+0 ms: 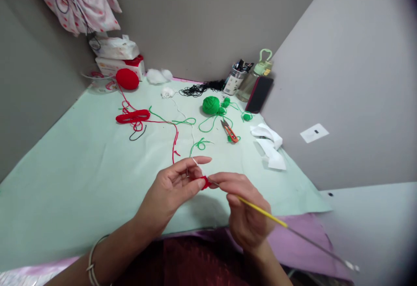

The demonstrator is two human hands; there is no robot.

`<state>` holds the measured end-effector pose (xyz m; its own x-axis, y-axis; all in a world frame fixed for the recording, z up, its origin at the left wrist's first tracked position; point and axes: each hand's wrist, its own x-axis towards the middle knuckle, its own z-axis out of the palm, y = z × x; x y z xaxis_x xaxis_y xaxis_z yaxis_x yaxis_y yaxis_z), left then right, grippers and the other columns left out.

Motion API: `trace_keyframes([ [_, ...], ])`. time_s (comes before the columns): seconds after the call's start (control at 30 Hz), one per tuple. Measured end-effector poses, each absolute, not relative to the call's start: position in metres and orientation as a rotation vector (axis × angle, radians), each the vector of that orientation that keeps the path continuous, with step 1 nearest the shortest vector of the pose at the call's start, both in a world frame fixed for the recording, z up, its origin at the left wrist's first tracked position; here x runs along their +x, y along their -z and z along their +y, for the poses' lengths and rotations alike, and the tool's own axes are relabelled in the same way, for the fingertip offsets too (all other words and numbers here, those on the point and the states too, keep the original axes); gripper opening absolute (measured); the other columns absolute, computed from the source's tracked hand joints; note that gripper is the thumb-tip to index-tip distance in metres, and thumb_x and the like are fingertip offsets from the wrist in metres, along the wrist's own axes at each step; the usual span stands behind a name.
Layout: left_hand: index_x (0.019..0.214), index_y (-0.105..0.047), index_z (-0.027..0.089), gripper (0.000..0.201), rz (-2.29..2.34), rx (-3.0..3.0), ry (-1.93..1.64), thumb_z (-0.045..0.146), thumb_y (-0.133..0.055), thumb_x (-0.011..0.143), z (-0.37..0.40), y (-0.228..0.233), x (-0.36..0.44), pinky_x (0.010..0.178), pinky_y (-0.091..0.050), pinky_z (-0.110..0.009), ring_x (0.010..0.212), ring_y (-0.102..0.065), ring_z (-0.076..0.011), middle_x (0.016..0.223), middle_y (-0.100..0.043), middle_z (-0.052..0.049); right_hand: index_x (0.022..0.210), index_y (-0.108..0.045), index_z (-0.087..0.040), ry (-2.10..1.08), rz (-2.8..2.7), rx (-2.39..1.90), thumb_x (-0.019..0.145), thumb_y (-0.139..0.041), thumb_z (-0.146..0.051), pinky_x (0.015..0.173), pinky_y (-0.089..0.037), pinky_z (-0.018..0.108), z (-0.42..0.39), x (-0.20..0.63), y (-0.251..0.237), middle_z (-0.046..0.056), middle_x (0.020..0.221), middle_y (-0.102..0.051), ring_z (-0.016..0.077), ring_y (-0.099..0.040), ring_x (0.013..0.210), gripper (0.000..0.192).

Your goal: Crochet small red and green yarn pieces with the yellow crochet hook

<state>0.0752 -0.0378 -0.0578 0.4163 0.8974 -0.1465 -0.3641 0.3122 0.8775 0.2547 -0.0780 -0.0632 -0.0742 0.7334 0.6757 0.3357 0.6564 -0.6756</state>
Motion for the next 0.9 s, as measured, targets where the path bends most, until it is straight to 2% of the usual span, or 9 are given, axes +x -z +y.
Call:
trace_keyframes([
  [0.23, 0.119, -0.081, 0.032, 0.04, 0.747, 0.88, -0.924, 0.028, -0.09, 0.08, -0.035, 0.055, 0.076, 0.083, -0.052, -0.022, 0.085, -0.063, -0.0119, 0.085, -0.067, 0.003, 0.13, -0.073, -0.024, -0.253, -1.733, -0.854, 0.101, -0.057, -0.006, 0.081, -0.064, 0.036, -0.079, 0.254, 0.075, 0.012, 0.122, -0.076, 0.0227, -0.075, 0.104, 0.038],
  [0.37, 0.123, -0.079, 0.026, 0.035, 0.784, 1.026, -0.933, 0.037, -0.081, 0.089, -0.031, 0.046, 0.073, 0.072, -0.053, -0.023, 0.078, -0.061, -0.0128, 0.083, -0.065, 0.002, 0.13, -0.073, -0.026, -0.258, -1.774, -0.848, 0.1, -0.056, -0.004, 0.079, -0.065, 0.036, -0.078, 0.254, 0.073, 0.01, 0.122, -0.078, 0.0219, -0.075, 0.103, 0.04],
  [0.47, 0.117, -0.08, 0.024, 0.029, 0.811, 1.124, -0.985, 0.032, -0.079, 0.089, -0.028, 0.042, 0.074, 0.069, -0.054, -0.022, 0.072, -0.06, -0.0112, 0.081, -0.062, 0.003, 0.128, -0.072, -0.025, -0.246, -1.855, -0.867, 0.099, -0.058, -0.002, 0.079, -0.066, 0.034, -0.079, 0.254, 0.068, 0.009, 0.119, -0.079, 0.0212, -0.075, 0.104, 0.04],
  [0.63, 0.108, -0.084, 0.029, 0.021, 0.864, 1.185, -1.074, 0.022, -0.076, 0.09, -0.027, 0.044, 0.075, 0.065, -0.054, -0.019, 0.069, -0.062, -0.0094, 0.079, -0.065, 0.004, 0.129, -0.07, -0.023, -0.216, -1.908, -0.896, 0.099, -0.058, -0.001, 0.084, -0.067, 0.034, -0.082, 0.258, 0.066, 0.01, 0.122, -0.078, 0.0206, -0.074, 0.107, 0.04],
  [0.77, 0.103, -0.086, 0.032, 0.021, 0.902, 1.164, -1.083, 0.021, -0.08, 0.087, -0.027, 0.047, 0.069, 0.067, -0.055, -0.019, 0.072, -0.066, -0.0106, 0.079, -0.071, 0.004, 0.132, -0.069, -0.026, -0.159, -1.92, -0.955, 0.098, -0.059, -0.001, 0.079, -0.067, 0.032, -0.084, 0.262, 0.066, 0.009, 0.122, -0.078, 0.0199, -0.075, 0.103, 0.043],
  [0.9, 0.104, -0.085, 0.033, 0.023, 0.87, 1.1, -1.038, 0.02, -0.081, 0.085, -0.029, 0.045, 0.067, 0.069, -0.057, -0.019, 0.074, -0.069, -0.0111, 0.079, -0.075, 0.004, 0.128, -0.07, -0.019, -0.017, -1.995, -0.917, 0.098, -0.058, -0.002, 0.08, -0.068, 0.031, -0.081, 0.263, 0.064, 0.013, 0.119, -0.078, 0.0211, -0.076, 0.107, 0.037],
])
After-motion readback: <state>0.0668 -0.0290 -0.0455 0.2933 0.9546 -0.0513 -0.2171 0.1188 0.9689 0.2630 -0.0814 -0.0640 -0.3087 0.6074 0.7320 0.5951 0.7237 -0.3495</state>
